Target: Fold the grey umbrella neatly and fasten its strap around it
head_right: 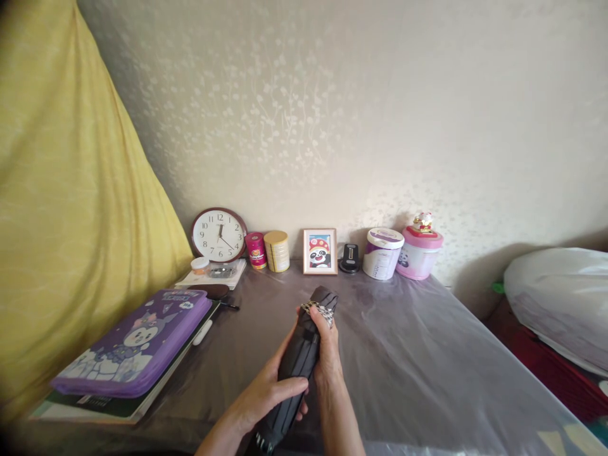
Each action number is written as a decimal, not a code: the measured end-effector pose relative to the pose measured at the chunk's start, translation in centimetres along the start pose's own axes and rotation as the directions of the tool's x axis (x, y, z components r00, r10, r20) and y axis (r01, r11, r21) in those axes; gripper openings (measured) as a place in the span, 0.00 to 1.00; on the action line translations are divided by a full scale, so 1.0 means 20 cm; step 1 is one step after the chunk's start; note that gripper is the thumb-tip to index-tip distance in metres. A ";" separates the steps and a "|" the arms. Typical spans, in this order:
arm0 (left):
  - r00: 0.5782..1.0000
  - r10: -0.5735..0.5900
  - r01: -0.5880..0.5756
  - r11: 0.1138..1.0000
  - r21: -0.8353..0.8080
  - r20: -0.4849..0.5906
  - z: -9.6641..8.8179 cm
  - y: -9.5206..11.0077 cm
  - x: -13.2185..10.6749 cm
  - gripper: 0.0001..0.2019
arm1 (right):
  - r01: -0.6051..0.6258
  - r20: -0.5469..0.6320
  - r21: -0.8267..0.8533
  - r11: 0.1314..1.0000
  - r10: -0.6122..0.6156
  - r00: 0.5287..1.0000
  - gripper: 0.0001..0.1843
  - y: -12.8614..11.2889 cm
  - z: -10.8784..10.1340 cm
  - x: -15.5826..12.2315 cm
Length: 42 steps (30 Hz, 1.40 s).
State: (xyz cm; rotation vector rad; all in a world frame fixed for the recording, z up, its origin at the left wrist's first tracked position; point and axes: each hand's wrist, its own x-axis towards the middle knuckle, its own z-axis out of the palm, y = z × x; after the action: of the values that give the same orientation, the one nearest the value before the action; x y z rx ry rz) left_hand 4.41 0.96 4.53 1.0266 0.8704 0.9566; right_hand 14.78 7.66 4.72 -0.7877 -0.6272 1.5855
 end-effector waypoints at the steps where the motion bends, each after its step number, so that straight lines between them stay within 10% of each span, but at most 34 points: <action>1: 1.000 -0.007 0.007 1.000 -0.009 0.010 0.00 0.01 0.00 0.45 | -0.021 -0.003 0.015 1.000 0.021 1.000 0.18 0.00 0.00 0.00; 16: 0.996 -0.061 0.069 0.987 -0.147 0.061 0.00 -0.02 0.00 0.43 | -0.184 0.024 0.126 0.975 0.182 0.983 0.20 0.00 0.03 -0.02; 24: 0.993 -0.112 0.122 0.908 -0.400 0.049 -0.11 -0.10 0.01 0.08 | -0.105 0.264 -0.022 0.994 0.107 0.959 0.26 0.00 -0.04 0.03; 30: 0.949 -0.038 0.197 0.848 -0.493 0.314 -0.25 -0.07 0.00 0.12 | -0.144 0.289 -0.191 0.971 0.196 0.937 0.27 0.04 -0.13 0.10; 42: 0.948 0.021 0.166 0.819 -0.550 0.317 -0.32 -0.05 -0.02 0.12 | -0.059 0.323 -0.387 0.920 0.195 0.926 0.18 0.02 -0.20 0.09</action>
State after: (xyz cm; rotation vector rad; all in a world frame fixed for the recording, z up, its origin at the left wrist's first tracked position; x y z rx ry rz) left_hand -1.30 2.26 1.87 0.5876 0.3139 0.8817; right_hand 17.49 9.17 1.76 -0.8356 -1.1893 1.7746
